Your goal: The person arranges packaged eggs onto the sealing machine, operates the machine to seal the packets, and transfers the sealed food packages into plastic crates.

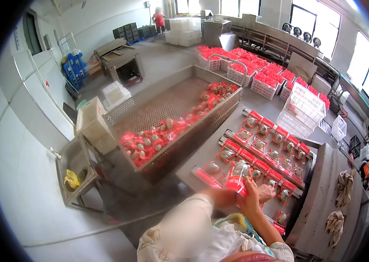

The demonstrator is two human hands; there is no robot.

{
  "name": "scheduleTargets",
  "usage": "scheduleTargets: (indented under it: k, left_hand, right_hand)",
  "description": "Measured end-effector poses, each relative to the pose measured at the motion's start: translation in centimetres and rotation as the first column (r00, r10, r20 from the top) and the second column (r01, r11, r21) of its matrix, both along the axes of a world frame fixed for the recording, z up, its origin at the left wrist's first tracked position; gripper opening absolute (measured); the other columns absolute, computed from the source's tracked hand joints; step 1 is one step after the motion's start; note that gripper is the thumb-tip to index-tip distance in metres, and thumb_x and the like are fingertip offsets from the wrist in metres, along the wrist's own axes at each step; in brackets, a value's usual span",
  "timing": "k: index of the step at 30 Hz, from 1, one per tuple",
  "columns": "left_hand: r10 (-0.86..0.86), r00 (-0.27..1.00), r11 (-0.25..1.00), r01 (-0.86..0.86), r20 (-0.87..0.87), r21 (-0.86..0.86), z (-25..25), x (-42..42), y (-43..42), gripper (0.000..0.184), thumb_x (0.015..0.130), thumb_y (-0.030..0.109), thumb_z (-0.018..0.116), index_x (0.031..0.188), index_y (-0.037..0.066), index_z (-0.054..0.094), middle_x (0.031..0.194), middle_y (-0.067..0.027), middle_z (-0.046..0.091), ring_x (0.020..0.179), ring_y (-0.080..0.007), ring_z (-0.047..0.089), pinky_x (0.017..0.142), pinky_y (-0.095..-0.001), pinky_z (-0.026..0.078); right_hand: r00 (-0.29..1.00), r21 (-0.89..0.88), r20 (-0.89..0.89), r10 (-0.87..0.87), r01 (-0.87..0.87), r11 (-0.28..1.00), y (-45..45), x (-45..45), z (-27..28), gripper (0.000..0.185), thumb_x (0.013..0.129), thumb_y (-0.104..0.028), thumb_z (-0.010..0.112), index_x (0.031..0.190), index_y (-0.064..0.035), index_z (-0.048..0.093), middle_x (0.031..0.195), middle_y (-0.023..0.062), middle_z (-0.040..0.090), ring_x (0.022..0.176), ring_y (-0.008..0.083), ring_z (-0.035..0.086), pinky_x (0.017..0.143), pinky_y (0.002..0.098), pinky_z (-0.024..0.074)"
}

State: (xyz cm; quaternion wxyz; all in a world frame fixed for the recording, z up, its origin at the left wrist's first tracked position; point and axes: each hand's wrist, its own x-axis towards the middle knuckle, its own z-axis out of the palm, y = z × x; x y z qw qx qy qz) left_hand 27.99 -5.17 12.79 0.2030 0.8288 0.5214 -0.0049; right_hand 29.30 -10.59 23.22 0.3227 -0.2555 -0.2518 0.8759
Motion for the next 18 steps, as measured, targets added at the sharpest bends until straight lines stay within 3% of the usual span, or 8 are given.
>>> scheduleTargets:
  k: [4, 7, 9, 10, 12, 13, 15, 18]
  left_hand:
    - [0.003, 0.999, 0.999, -0.004, 0.05, 0.035, -0.5, 0.4, -0.2, 0.036, 0.078, 0.028, 0.062, 0.109, 0.011, 0.055, 0.103, -0.0131, 0.06, 0.097, -0.0313, 0.058, 0.075, -0.0437, 0.05]
    - [0.025, 0.985, 0.996, -0.04, 0.17, 0.082, -0.9, 0.5, -0.6, 0.037, 0.078, 0.028, 0.063, 0.11, 0.011, 0.054, 0.104, -0.0133, 0.06, 0.098, -0.0316, 0.058, 0.075, -0.0437, 0.05]
    - [0.039, 0.959, 0.99, -0.076, 0.28, 0.122, -1.1, 0.2, -1.3, 0.038, 0.078, 0.028, 0.063, 0.11, 0.011, 0.053, 0.104, -0.0134, 0.059, 0.098, -0.0317, 0.058, 0.075, -0.0437, 0.05]
    - [0.055, 0.937, 0.985, -0.107, 0.345, 0.134, -1.1, -0.3, -1.9, 0.038, 0.078, 0.028, 0.063, 0.111, 0.011, 0.053, 0.104, -0.0135, 0.059, 0.098, -0.0318, 0.058, 0.075, -0.0437, 0.05]
    - [0.097, 0.883, 0.976, -0.174, 0.46, 0.128, -1.1, -1.3, -3.9, 0.04, 0.078, 0.028, 0.064, 0.111, 0.009, 0.052, 0.103, -0.0136, 0.059, 0.098, -0.0323, 0.057, 0.076, -0.0439, 0.049]
    - [0.119, 0.857, 0.973, -0.202, 0.501, 0.114, -1.0, -1.7, -4.9, 0.041, 0.078, 0.029, 0.065, 0.111, 0.008, 0.051, 0.101, -0.0136, 0.059, 0.098, -0.0327, 0.057, 0.076, -0.044, 0.049]
    - [0.156, 0.824, 0.964, -0.248, 0.544, 0.099, -1.7, -2.3, -6.7, 0.043, 0.078, 0.029, 0.066, 0.111, 0.007, 0.051, 0.099, -0.0139, 0.059, 0.096, -0.0334, 0.057, 0.077, -0.044, 0.049]
    - [0.213, 0.808, 0.954, -0.294, 0.549, 0.063, -3.8, -2.7, -8.2, 0.043, 0.078, 0.03, 0.067, 0.111, 0.006, 0.052, 0.097, -0.0145, 0.058, 0.094, -0.0341, 0.057, 0.076, -0.0436, 0.048]
  right_hand:
    - [0.995, -0.086, -0.083, -0.046, 0.039, 0.995, -0.5, 1.8, 1.3, 0.031, 0.089, -0.018, 0.057, 0.117, -0.0078, 0.05, 0.101, 0.0061, 0.061, 0.095, 0.0187, 0.06, 0.081, 0.0399, 0.0509]
    - [0.956, 0.278, 0.199, -0.214, 0.154, 0.948, 2.7, 4.8, -6.1, 0.042, 0.089, -0.02, 0.057, 0.128, -0.0082, 0.045, 0.114, 0.0073, 0.055, 0.099, 0.0207, 0.058, 0.084, 0.0412, 0.0494]
    - [0.952, 0.031, -0.214, -0.22, 0.232, 0.972, 3.7, 6.6, -5.4, 0.041, 0.09, -0.019, 0.056, 0.128, -0.0078, 0.045, 0.118, 0.008, 0.053, 0.098, 0.0213, 0.057, 0.085, 0.0389, 0.0488]
    - [0.947, 0.446, -0.014, -0.32, 0.292, 0.846, 3.8, 7.6, -6.0, 0.04, 0.09, -0.019, 0.056, 0.128, -0.0082, 0.046, 0.117, 0.0076, 0.053, 0.098, 0.0204, 0.057, 0.084, 0.0374, 0.0483]
    - [0.944, 0.31, -0.157, -0.29, 0.325, 0.893, 3.9, 9.8, -5.6, 0.037, 0.091, -0.022, 0.055, 0.126, -0.0107, 0.048, 0.114, 0.006, 0.056, 0.097, 0.0169, 0.056, 0.082, 0.0346, 0.0475]
    - [0.919, 0.079, -0.269, -0.29, 0.321, 0.944, 4.5, 11.0, -6.3, 0.033, 0.092, -0.024, 0.055, 0.123, -0.0138, 0.05, 0.112, 0.0038, 0.059, 0.098, 0.0165, 0.056, 0.082, 0.0348, 0.0478]
    - [0.907, -0.012, -0.221, -0.36, 0.366, 0.93, 4.4, 13.2, -7.6, 0.023, 0.093, -0.028, 0.052, 0.108, -0.0143, 0.06, 0.102, 0.0041, 0.065, 0.091, 0.0183, 0.061, 0.082, 0.0361, 0.0478]
    - [0.92, -0.071, -0.244, -0.305, 0.297, 0.952, 4.8, 16.5, -12.1, 0.021, 0.092, -0.026, 0.054, 0.111, -0.0182, 0.058, 0.104, 0.0025, 0.064, 0.092, 0.0174, 0.06, 0.083, 0.0365, 0.0489]
